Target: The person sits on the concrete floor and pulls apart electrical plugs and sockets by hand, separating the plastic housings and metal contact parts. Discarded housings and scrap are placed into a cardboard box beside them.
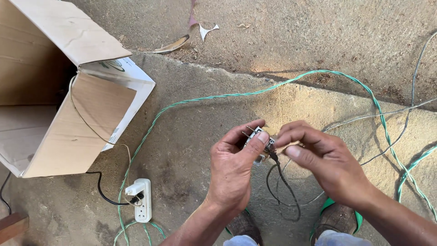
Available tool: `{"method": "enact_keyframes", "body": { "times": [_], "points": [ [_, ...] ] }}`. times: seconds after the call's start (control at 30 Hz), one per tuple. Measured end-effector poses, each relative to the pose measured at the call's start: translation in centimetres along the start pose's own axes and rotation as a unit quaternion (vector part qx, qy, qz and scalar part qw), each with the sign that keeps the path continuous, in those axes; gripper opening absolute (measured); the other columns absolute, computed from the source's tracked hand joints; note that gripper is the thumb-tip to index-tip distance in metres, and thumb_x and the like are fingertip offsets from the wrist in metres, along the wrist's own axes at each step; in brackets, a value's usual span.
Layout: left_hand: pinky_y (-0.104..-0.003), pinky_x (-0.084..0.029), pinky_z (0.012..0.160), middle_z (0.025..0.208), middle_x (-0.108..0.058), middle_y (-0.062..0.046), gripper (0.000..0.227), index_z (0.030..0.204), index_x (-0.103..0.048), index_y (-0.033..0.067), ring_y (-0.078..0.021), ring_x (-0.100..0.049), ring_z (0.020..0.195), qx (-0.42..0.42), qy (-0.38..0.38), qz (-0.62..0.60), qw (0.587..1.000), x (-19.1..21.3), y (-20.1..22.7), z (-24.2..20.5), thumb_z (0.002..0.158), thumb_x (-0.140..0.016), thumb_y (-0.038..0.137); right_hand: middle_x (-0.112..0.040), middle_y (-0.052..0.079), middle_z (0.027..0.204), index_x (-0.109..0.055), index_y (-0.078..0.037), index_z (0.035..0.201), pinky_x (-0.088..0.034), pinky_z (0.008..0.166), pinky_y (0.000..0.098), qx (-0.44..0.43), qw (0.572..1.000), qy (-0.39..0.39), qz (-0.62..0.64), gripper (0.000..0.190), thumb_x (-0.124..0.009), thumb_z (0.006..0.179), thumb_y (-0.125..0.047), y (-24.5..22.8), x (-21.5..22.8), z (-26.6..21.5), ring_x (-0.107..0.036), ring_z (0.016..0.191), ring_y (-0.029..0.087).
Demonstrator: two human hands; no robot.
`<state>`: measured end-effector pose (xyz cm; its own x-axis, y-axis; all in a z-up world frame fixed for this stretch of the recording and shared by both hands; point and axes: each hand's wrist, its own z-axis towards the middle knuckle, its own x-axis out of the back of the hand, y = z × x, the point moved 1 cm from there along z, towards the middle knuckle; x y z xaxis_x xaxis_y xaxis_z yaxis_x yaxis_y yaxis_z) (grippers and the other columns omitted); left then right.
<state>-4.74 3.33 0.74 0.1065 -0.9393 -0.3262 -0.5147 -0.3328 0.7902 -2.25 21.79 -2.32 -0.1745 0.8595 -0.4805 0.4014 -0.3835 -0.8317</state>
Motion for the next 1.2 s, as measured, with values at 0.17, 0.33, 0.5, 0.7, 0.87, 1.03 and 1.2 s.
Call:
{"method": "enact_keyframes", "body": {
  "times": [0.17, 0.33, 0.5, 0.7, 0.87, 1.03, 1.2],
  "points": [
    [-0.028, -0.055, 0.085, 0.101, -0.073, -0.006, 0.032, 0.126, -0.069, -0.0041, -0.0103, -0.067, 0.090, 0.002, 0.010, -0.009, 1.000, 0.2, 0.0, 0.1, 0.096, -0.070, 0.005, -0.064, 0.003, 0.108, -0.073, -0.004, 0.114, -0.052, 0.081, 0.0279, 0.082, 0.969, 0.079, -0.217, 0.027, -0.075, 0.089, -0.013, -0.7, -1.2, -0.2, -0.062, 0.098, 0.013],
    [-0.028, -0.055, 0.080, 0.100, -0.073, -0.004, 0.031, 0.125, -0.069, -0.0027, -0.0090, -0.066, 0.088, -0.004, 0.015, 0.010, 1.000, 0.1, 0.5, -0.1, 0.095, -0.070, 0.005, -0.067, 0.001, 0.100, -0.072, -0.004, 0.111, -0.056, 0.072, 0.0271, 0.065, 0.961, 0.087, -0.255, 0.033, -0.081, 0.081, -0.015, 0.6, -1.2, -0.6, -0.066, 0.081, 0.012],
    [-0.028, -0.054, 0.082, 0.104, -0.071, -0.007, 0.029, 0.127, -0.067, -0.0024, -0.0118, -0.067, 0.093, -0.036, 0.037, -0.065, 0.997, 0.9, 1.4, 0.6, 0.099, -0.068, 0.005, -0.073, 0.006, 0.093, -0.070, -0.001, 0.122, -0.059, 0.073, 0.0287, -0.074, 0.979, 0.060, -0.181, 0.031, -0.076, 0.094, -0.014, 2.5, -0.6, -1.6, -0.066, 0.083, 0.011],
    [-0.033, -0.058, 0.085, 0.104, -0.071, -0.009, 0.031, 0.127, -0.064, -0.0023, -0.0201, -0.073, 0.101, -0.010, 0.038, -0.102, 0.994, 0.5, 1.6, 0.6, 0.097, -0.067, 0.008, -0.071, 0.004, 0.083, -0.076, -0.003, 0.118, -0.053, 0.064, 0.0285, -0.145, 0.983, 0.062, -0.094, 0.031, -0.072, 0.089, -0.012, 1.5, -1.6, -1.8, -0.062, 0.075, 0.010],
    [-0.032, -0.058, 0.084, 0.105, -0.073, -0.012, 0.034, 0.131, -0.062, -0.0029, -0.0185, -0.072, 0.098, -0.047, -0.004, -0.075, 0.996, 0.4, 1.6, 0.3, 0.098, -0.067, 0.005, -0.069, 0.004, 0.085, -0.076, -0.007, 0.109, -0.054, 0.068, 0.0299, 0.084, 0.893, 0.080, -0.434, 0.019, -0.069, 0.092, -0.010, -1.2, -1.8, -0.6, -0.067, 0.079, 0.017],
    [-0.030, -0.057, 0.081, 0.101, -0.075, -0.012, 0.034, 0.132, -0.063, -0.0052, -0.0159, -0.070, 0.093, -0.100, -0.005, 0.003, 0.995, 0.2, 1.2, 0.0, 0.100, -0.068, 0.002, -0.071, 0.007, 0.085, -0.073, -0.007, 0.099, -0.054, 0.066, 0.0335, 0.120, 0.870, 0.101, -0.467, 0.013, -0.069, 0.087, -0.007, -1.8, -2.1, -0.5, -0.070, 0.077, 0.020],
    [-0.029, -0.061, 0.082, 0.101, -0.075, -0.010, 0.033, 0.128, -0.065, -0.0054, -0.0147, -0.072, 0.092, -0.064, 0.028, 0.023, 0.997, -0.1, 0.3, -0.1, 0.096, -0.069, 0.000, -0.071, 0.007, 0.090, -0.073, -0.005, 0.100, -0.056, 0.066, 0.0324, 0.141, 0.877, 0.115, -0.444, 0.026, -0.082, 0.076, -0.011, -3.1, -3.1, 0.4, -0.071, 0.079, 0.019]
  ]
}}
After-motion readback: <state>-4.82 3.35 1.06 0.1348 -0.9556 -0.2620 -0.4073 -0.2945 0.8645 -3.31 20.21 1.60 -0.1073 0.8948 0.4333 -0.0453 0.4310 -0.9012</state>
